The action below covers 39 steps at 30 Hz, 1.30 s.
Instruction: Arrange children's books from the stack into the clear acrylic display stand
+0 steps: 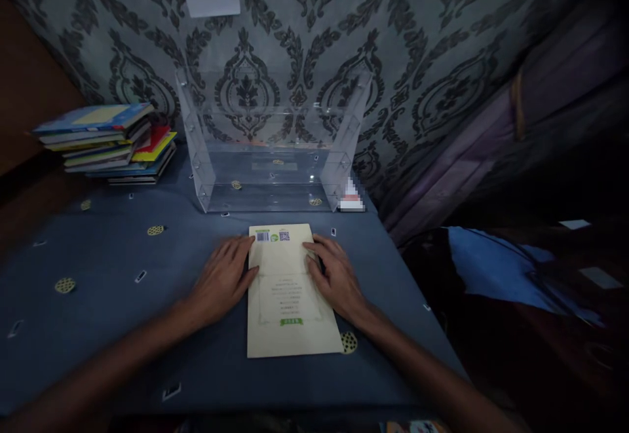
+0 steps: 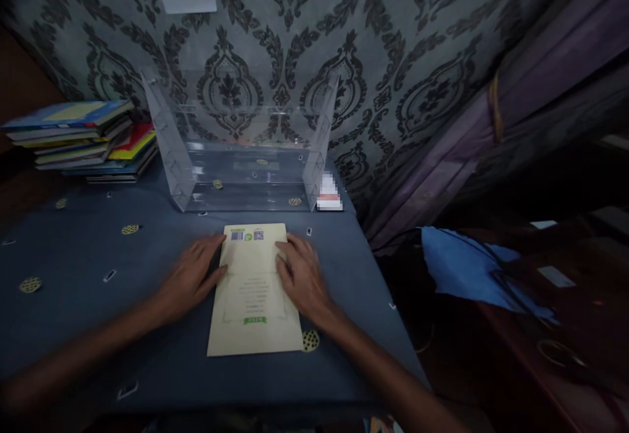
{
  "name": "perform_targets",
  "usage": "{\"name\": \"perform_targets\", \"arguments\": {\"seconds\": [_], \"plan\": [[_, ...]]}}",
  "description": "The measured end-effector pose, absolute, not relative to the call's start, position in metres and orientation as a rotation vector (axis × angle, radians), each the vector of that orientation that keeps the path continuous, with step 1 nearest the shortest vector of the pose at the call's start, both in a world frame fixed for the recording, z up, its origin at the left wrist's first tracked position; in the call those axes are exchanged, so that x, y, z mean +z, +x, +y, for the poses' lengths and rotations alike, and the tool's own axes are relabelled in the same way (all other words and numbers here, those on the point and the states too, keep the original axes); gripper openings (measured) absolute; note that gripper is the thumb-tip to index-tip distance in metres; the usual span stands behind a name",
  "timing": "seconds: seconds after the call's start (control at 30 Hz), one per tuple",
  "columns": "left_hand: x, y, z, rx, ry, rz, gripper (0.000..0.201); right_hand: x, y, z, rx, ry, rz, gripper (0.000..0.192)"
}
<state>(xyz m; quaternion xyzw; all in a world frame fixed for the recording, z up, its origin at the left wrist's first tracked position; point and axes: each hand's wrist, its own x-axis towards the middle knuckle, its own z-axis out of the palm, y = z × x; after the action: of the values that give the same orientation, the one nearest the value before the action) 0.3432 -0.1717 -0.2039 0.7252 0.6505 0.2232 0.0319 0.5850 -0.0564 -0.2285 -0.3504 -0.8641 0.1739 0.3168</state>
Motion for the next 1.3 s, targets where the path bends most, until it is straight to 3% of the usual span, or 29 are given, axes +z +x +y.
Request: {"name": "perform_targets", "arguments": {"seconds": [0.3, 0.6, 0.83, 1.3], "plan": [[-0.232, 0.301, -0.153, 0.532, 2.227, 2.291, 0.049, -0.197, 0.538, -0.055, 0.431, -0.596, -2.458, 0.034], [-0.202, 0.329, -0.152, 0.922, 2.251, 1.947, 0.026, -0.199, 0.494, -0.064, 0.5, -0.477, -2.648, 0.045], [-0.219, 0.325, -0.148, 0.899, 2.185, 1.913, 0.043, -0.199, 0.5, -0.06, 0.547, -0.568, -2.675, 0.047], [-0.218, 0.322, -0.15, 0.765, 2.167, 1.964, 0.044, -0.215, 0.553, -0.03, 0.516, -0.799, -2.491, 0.043]]}}
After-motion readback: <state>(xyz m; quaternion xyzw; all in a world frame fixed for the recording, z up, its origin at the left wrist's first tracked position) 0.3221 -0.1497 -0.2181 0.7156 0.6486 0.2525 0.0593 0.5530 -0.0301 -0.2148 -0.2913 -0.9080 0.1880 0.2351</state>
